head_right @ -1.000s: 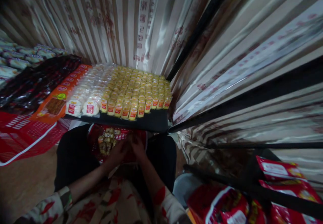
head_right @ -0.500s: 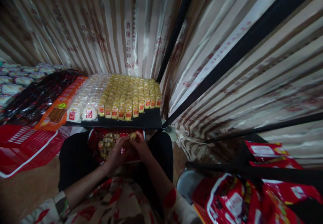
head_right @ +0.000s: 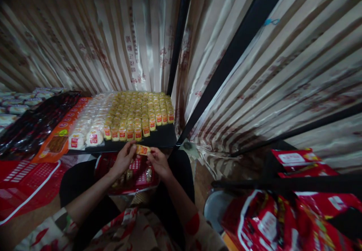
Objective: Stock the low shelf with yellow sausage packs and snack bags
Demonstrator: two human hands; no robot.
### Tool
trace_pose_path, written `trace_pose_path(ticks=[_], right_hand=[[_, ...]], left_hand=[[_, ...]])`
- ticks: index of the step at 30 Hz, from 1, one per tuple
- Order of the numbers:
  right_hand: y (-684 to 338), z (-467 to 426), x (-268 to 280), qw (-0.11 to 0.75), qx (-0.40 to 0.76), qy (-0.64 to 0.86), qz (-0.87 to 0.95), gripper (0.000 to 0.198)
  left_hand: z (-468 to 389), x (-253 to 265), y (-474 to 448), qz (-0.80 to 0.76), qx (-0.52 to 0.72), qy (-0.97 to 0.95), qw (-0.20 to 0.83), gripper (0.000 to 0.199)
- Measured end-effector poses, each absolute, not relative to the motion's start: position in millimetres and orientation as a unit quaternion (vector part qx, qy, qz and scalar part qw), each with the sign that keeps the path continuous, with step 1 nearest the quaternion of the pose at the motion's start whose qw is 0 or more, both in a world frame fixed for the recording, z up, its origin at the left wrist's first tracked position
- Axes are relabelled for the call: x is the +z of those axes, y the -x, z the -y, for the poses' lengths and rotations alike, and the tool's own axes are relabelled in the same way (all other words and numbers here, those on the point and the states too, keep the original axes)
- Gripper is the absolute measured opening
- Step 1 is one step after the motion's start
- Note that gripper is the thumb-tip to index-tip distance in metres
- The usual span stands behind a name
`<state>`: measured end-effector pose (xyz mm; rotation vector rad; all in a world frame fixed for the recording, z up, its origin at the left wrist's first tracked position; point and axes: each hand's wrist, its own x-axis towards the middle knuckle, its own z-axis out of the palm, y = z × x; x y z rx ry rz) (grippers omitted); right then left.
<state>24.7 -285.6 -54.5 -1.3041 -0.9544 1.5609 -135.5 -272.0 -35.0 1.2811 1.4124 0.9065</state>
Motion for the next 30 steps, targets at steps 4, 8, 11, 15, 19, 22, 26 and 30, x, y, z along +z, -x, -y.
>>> trace_pose_path(ticks=[4,8,11,15,19,22,26,30], right_hand=[[-28,282,-59,0.445,0.591,0.553,0.382,0.036],[-33,283,-66,0.455,0.589,0.558,0.367,0.038],[-39,283,-74,0.459,0.565,0.569,0.383,0.036],[-45,281,-80,0.478,0.462,0.616,0.423,0.041],[-47,277,-78,0.493,0.323,0.631,0.504,0.032],[-46,271,-78,0.503,0.233,0.615,0.561,0.030],[-45,259,-83,0.497,0.159,0.599,0.607,0.035],[-47,244,-89,0.472,0.129,0.615,0.618,0.036]], left_hand=[[256,-37,129,-0.539,0.367,-0.554,0.518,0.051],[245,-40,122,-0.533,0.331,-0.622,0.469,0.046],[237,-36,112,-0.543,0.321,-0.660,0.407,0.040],[226,-27,97,-0.564,0.285,-0.681,0.371,0.046],[213,-21,84,-0.584,0.268,-0.690,0.334,0.041],[200,-20,76,-0.579,0.262,-0.713,0.298,0.037],[181,-18,64,-0.549,0.262,-0.753,0.251,0.037],[168,-12,50,-0.519,0.245,-0.785,0.232,0.035]])
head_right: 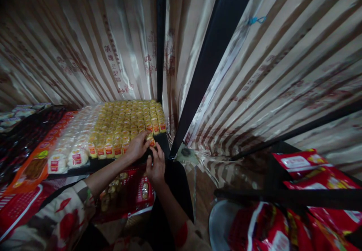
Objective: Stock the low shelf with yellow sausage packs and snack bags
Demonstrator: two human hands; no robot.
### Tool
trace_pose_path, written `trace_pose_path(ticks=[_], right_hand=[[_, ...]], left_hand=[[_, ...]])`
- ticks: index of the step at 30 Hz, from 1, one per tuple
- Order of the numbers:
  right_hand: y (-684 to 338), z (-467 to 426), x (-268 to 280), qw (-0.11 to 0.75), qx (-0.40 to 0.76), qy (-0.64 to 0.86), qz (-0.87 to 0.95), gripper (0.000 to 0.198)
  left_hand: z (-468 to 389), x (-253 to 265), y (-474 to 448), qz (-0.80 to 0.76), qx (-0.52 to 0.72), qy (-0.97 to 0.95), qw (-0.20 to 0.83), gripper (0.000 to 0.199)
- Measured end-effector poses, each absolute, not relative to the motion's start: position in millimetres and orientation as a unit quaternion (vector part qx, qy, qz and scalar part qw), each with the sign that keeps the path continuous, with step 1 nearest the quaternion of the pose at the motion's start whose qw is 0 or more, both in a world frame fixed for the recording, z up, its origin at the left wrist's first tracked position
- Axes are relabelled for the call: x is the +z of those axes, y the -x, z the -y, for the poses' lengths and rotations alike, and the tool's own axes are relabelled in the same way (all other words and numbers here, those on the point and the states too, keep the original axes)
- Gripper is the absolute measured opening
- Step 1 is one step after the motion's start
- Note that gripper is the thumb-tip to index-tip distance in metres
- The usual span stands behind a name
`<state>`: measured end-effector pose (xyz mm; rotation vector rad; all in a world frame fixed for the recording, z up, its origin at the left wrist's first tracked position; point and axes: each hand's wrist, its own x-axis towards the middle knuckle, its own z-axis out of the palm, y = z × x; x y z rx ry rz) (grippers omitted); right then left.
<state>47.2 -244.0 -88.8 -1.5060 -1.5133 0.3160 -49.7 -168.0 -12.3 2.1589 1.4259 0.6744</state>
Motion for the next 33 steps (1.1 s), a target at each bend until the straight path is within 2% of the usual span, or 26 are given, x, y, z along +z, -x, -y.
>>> trace_pose_path(ticks=[7,19,25,33], right_hand=[[-51,226,-93,0.439,0.145,0.642,0.611,0.047],[-50,203,-98,0.439,0.168,0.634,0.614,0.053],[-47,205,-95,0.468,0.132,0.653,0.581,0.057],[-53,198,-112,0.455,0.103,0.671,0.577,0.063]], left_hand=[[144,-6,31,-0.516,0.198,-0.809,0.198,0.038],[119,-15,33,-0.529,0.173,-0.810,0.186,0.038],[117,-12,19,-0.502,0.188,-0.822,0.193,0.039],[105,-17,-7,-0.478,0.160,-0.843,0.189,0.031]])
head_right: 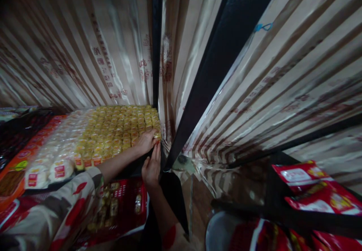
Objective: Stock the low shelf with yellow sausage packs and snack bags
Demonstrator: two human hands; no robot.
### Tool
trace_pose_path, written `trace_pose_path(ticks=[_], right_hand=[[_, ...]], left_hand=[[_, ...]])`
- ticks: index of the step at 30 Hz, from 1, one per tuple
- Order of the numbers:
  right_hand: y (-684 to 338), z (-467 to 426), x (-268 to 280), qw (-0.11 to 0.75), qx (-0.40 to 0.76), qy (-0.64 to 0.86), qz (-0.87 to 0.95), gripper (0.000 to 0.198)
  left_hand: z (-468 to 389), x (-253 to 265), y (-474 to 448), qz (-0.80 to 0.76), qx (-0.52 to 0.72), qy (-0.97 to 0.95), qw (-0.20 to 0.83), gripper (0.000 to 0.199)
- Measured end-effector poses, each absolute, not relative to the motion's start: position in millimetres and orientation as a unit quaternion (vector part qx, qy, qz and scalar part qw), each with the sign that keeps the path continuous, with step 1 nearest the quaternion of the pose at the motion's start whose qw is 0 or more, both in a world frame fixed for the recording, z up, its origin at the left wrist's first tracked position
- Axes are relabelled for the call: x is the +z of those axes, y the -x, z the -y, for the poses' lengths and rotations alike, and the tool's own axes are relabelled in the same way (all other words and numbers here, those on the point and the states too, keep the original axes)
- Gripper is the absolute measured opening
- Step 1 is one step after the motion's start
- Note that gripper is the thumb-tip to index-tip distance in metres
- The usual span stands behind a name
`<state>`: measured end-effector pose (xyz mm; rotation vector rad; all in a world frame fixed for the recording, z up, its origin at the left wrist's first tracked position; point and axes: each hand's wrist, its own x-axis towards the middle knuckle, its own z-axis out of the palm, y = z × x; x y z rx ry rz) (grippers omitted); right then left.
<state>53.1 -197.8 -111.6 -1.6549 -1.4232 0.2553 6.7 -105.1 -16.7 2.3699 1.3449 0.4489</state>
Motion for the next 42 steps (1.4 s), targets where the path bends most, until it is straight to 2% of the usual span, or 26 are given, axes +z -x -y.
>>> trace_pose_path(ticks=[7,13,20,26,36,42], right_hand=[[-53,192,-113,0.450,0.122,0.677,0.570,0.066],[-57,184,-111,0.426,0.126,0.691,0.570,0.070],[-58,183,-112,0.405,0.074,0.696,0.588,0.066],[-58,184,-112,0.401,0.048,0.686,0.606,0.071],[-63,182,-114,0.428,0.036,0.667,0.609,0.067],[-57,199,-114,0.458,0.003,0.616,0.641,0.059]], left_hand=[[104,-25,-17,-0.495,0.149,-0.845,0.137,0.027],[102,-23,-18,-0.524,0.144,-0.827,0.146,0.032],[103,-24,-23,-0.537,0.112,-0.826,0.127,0.028],[106,-25,-26,-0.545,0.117,-0.821,0.125,0.028],[118,-24,-17,-0.507,0.179,-0.830,0.152,0.030],[147,-15,-3,-0.521,0.240,-0.791,0.212,0.028]])
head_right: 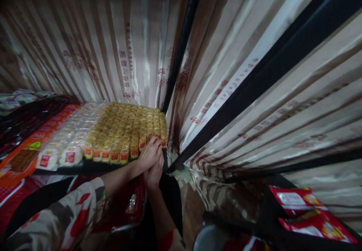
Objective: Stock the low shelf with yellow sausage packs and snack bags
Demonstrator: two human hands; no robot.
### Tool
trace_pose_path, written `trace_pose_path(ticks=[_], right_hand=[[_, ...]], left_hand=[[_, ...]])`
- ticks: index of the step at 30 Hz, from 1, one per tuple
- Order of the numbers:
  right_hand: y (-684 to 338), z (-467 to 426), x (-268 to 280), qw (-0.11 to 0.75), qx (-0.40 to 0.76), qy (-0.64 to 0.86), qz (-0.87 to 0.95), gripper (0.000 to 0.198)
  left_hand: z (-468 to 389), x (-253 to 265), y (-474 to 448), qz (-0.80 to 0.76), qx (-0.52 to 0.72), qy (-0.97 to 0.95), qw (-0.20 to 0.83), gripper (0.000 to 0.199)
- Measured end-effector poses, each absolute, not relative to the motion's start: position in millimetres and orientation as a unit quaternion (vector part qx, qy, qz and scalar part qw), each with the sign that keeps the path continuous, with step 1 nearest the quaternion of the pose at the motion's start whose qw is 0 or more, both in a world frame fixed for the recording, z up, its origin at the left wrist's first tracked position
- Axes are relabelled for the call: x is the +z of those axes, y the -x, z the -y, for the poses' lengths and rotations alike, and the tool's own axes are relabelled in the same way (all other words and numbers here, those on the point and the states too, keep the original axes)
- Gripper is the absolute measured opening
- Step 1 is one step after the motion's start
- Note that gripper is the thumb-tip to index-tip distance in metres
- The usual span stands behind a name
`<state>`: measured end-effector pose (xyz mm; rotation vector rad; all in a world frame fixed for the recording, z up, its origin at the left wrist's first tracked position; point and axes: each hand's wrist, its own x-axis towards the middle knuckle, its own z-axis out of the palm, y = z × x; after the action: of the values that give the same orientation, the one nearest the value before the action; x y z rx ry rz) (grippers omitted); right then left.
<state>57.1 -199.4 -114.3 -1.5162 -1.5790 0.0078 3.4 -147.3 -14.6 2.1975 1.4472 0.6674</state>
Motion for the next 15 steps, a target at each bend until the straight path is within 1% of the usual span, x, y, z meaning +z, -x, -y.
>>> trace_pose_path(ticks=[3,5,6,9,11,13,14,15], right_hand=[[-46,226,-124,0.454,0.004,0.603,0.655,0.047],[-37,247,-131,0.433,0.044,0.605,0.667,0.035],[-32,257,-134,0.417,0.079,0.604,0.675,0.031],[-16,280,-144,0.335,0.225,0.582,0.706,0.028],[-4,290,-152,0.239,0.321,0.563,0.724,0.030],[8,295,-163,0.140,0.384,0.546,0.731,0.034],[13,296,-170,0.105,0.400,0.541,0.732,0.035],[18,297,-176,0.081,0.411,0.539,0.731,0.033]], left_hand=[[184,-26,21,-0.492,0.321,-0.772,0.245,0.030],[215,-41,43,-0.478,0.353,-0.762,0.256,0.031],[232,-50,55,-0.480,0.350,-0.756,0.274,0.031],[275,-81,93,-0.544,0.311,-0.710,0.322,0.034],[296,-104,118,-0.595,0.275,-0.674,0.341,0.037],[307,-125,141,-0.654,0.190,-0.640,0.356,0.038],[310,-135,151,-0.686,0.126,-0.615,0.369,0.037],[310,-144,160,-0.704,0.088,-0.594,0.380,0.034]])
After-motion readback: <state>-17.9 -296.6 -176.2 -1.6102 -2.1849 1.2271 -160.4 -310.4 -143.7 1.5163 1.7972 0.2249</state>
